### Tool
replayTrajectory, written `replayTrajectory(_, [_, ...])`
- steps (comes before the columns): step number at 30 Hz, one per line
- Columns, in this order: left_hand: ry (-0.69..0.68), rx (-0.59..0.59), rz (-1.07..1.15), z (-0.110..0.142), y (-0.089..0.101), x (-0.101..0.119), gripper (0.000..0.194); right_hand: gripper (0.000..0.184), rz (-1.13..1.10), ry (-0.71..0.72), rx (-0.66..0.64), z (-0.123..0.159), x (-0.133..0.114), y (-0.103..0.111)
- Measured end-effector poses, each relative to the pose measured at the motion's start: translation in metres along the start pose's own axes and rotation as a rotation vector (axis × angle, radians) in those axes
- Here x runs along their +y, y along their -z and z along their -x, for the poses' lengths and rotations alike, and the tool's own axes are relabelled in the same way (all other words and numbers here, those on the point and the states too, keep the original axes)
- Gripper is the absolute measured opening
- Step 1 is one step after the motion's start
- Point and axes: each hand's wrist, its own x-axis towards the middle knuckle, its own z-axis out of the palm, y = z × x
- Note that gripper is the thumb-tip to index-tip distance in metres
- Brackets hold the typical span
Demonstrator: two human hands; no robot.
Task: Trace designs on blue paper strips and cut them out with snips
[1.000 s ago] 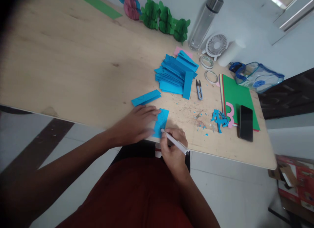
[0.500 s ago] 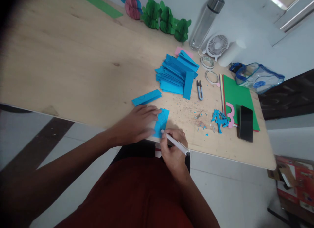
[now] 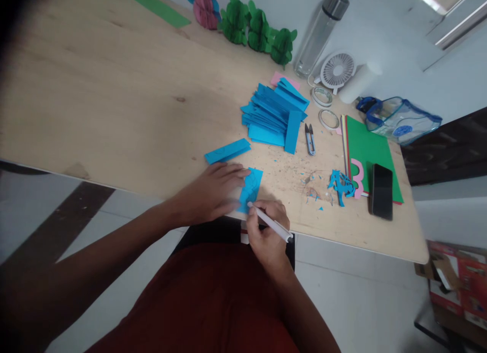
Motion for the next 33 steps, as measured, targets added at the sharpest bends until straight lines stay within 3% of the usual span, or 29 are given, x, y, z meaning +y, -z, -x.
replayTrajectory(19, [0.012, -0.023, -0.014, -0.001, -0.001, 0.000, 0.031, 0.008, -0.019, 0.036, -0.023, -0.005, -0.008, -0.006])
replayTrajectory(27, [0.004, -0.014, 0.014, 0.001, -0.002, -0.001, 0.039, 0.008, -0.216, -0.135, -0.029, -0.004, 0.001, -0.006])
replayTrajectory(33, [-0.003, 0.009, 0.009, 0.000, -0.003, -0.001, 0.043, 0.019, -0.057, 0.082, -0.062, -0.016, 0.002, -0.002])
